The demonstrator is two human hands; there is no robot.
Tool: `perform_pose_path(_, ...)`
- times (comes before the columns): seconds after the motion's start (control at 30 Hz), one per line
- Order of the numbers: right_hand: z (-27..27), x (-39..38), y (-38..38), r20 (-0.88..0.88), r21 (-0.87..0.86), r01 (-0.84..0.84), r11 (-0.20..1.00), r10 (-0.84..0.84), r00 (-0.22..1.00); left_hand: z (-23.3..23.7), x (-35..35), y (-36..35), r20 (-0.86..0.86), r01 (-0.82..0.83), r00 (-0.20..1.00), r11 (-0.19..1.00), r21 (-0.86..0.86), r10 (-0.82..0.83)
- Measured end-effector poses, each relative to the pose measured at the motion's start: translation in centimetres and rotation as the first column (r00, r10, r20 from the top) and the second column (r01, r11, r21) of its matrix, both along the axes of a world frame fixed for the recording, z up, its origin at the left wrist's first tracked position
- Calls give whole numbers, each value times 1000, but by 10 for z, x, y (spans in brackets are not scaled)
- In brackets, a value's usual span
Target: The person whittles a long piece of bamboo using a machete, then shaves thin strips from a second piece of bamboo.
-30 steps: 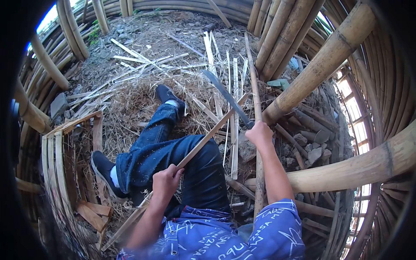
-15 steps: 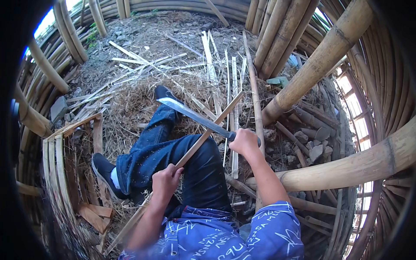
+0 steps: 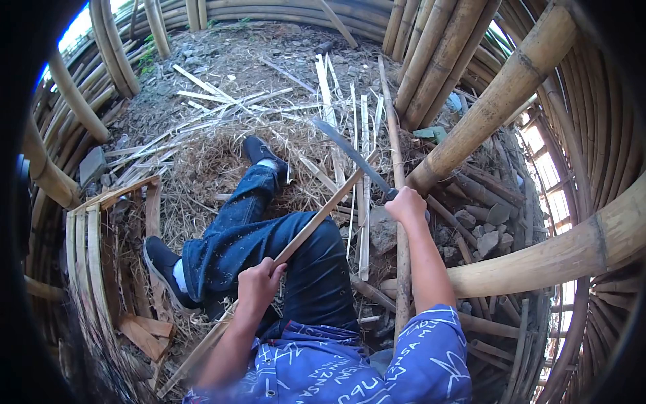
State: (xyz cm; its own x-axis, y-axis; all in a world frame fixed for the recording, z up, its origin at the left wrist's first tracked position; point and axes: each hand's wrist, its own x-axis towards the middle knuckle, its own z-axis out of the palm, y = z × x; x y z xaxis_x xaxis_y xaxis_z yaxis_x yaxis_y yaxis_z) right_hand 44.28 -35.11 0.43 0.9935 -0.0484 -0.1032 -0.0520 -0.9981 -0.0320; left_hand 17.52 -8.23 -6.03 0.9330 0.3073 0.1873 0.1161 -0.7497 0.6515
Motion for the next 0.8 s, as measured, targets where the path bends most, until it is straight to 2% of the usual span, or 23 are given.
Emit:
perform_pose_path(0.07, 0, -4, 4, 10, 8, 5, 1000, -5, 1000, -1, -1, 1, -60, -8, 998, 1000, 11, 8)
perform_pose_path(0.2, -8, -10, 12, -6, 46, -26, 999, 26, 1000, -1, -2, -1, -55, -34, 998, 999, 16, 34)
perform_pose_path(0.27, -7, -28, 20, 10, 127, -51, 991, 50, 999, -2, 0, -1, -39, -6, 999, 1000, 7, 6)
perform_pose_path(0.33, -9, -52, 30, 16, 164, -152, 975, 152, 988, 0, 2, 1, -38, 5, 999, 1000, 19, -4)
perform_pose_path(0.4, -9, -72, 37, -53, 187, -259, 948, 273, 961, 5, 1, 2, -72, 39, 997, 999, 33, -37)
perform_pose_path(0.43, -10, -75, 38, -57, 187, -249, 950, 263, 963, 3, 0, 3, -76, 50, 996, 998, 32, -47)
perform_pose_path(0.5, -11, -76, 39, -99, 108, -332, 937, 342, 935, -2, -2, 3, -87, 38, 996, 998, 42, -34)
perform_pose_path(0.53, -12, -72, 36, -101, 112, -329, 938, 340, 935, -1, -2, 2, -90, 40, 995, 998, 45, -36)
perform_pose_path(0.6, -11, -56, 28, -53, 8, -352, 936, 352, 935, 0, -4, 1, -30, 31, 999, 999, 44, -30)
perform_pose_path(0.67, 13, -45, 29, -115, 43, -238, 970, 241, 964, 1, -5, 1, -25, 33, 999, 998, 50, -32)
perform_pose_path(0.73, 12, -32, 16, -48, 51, -171, 984, 173, 984, 1, -6, 3, -13, 33, 999, 998, 55, -32)
perform_pose_path(0.77, 7, -20, 4, -41, 50, -174, 983, 176, 983, 0, -9, 3, -46, 30, 999, 998, 64, -27)
perform_pose_path(0.8, 1, -6, -9, -9, 37, -107, 994, 108, 994, -1, -8, 4, -79, 26, 997, 997, 72, -20)
